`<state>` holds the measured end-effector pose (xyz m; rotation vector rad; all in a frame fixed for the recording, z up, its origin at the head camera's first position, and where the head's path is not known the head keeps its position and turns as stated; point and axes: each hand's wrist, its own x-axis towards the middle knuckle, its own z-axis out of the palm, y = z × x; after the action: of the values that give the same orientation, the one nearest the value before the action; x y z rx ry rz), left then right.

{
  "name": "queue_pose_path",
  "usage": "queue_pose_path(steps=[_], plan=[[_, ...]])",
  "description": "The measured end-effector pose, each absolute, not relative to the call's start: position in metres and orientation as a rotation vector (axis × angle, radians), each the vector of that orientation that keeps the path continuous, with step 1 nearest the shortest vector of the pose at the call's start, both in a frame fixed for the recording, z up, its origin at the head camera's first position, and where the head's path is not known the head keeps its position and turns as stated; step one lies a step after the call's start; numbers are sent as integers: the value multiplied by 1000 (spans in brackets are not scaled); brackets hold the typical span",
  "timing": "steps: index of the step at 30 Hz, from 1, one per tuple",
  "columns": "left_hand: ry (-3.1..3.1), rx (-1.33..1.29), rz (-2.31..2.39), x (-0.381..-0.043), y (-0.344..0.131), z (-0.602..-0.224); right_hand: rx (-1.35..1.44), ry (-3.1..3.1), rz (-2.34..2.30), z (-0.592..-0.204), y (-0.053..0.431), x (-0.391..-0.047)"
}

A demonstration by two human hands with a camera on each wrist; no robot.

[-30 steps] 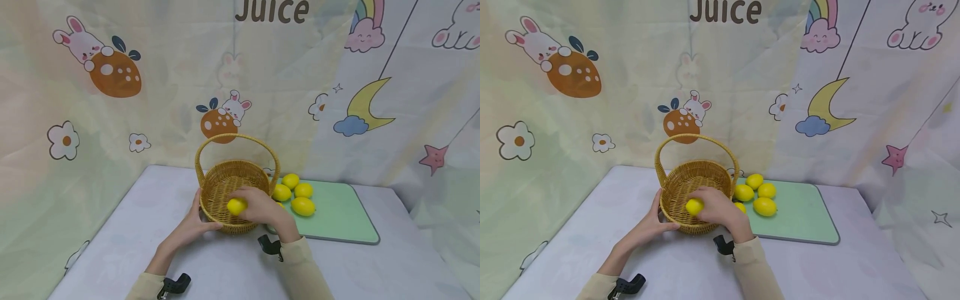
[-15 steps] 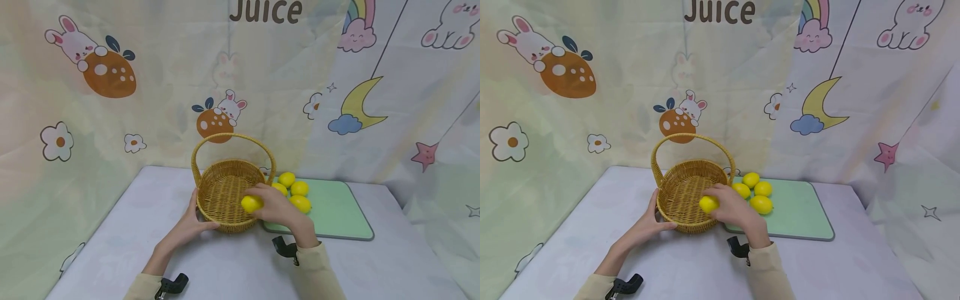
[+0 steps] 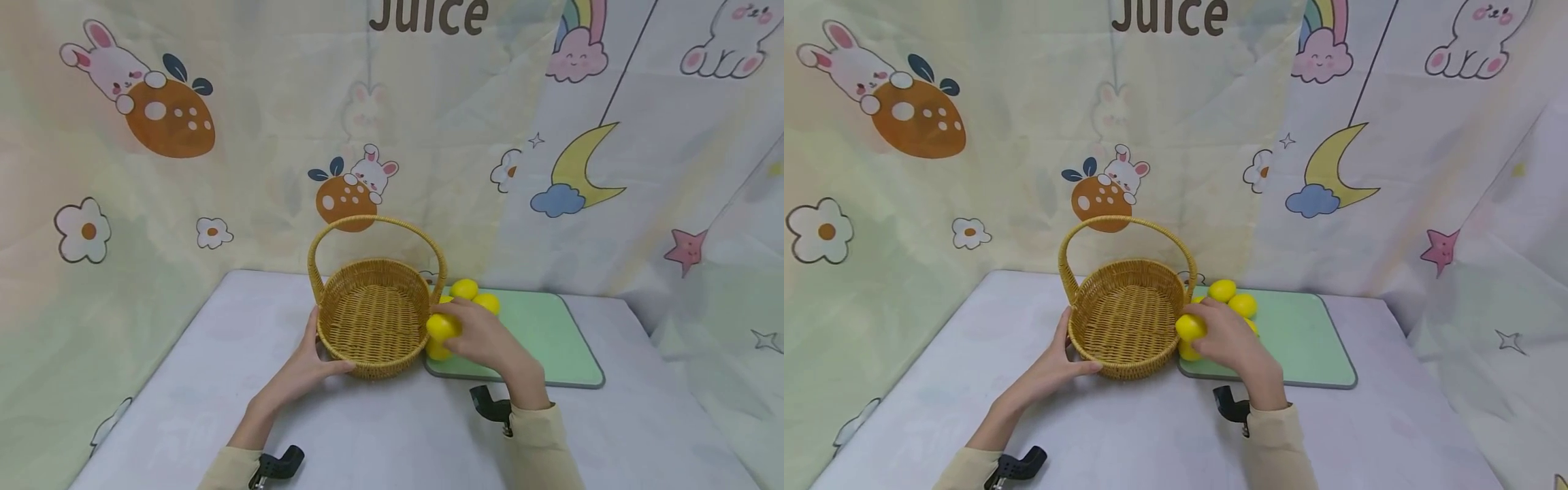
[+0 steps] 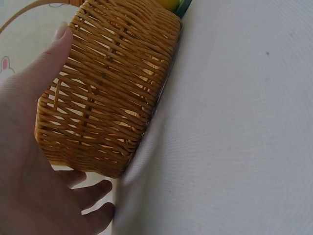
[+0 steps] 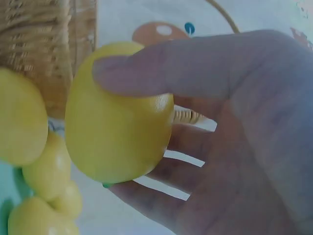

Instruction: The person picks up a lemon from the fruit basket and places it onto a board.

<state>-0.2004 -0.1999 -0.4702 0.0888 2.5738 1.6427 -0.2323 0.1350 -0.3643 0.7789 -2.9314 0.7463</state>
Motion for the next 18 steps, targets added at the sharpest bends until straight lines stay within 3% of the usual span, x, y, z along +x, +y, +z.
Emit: queue_pose_path(steps=[18], plan=[[2579, 110, 1629, -202, -202, -471, 596, -3122, 600, -386, 176, -231]])
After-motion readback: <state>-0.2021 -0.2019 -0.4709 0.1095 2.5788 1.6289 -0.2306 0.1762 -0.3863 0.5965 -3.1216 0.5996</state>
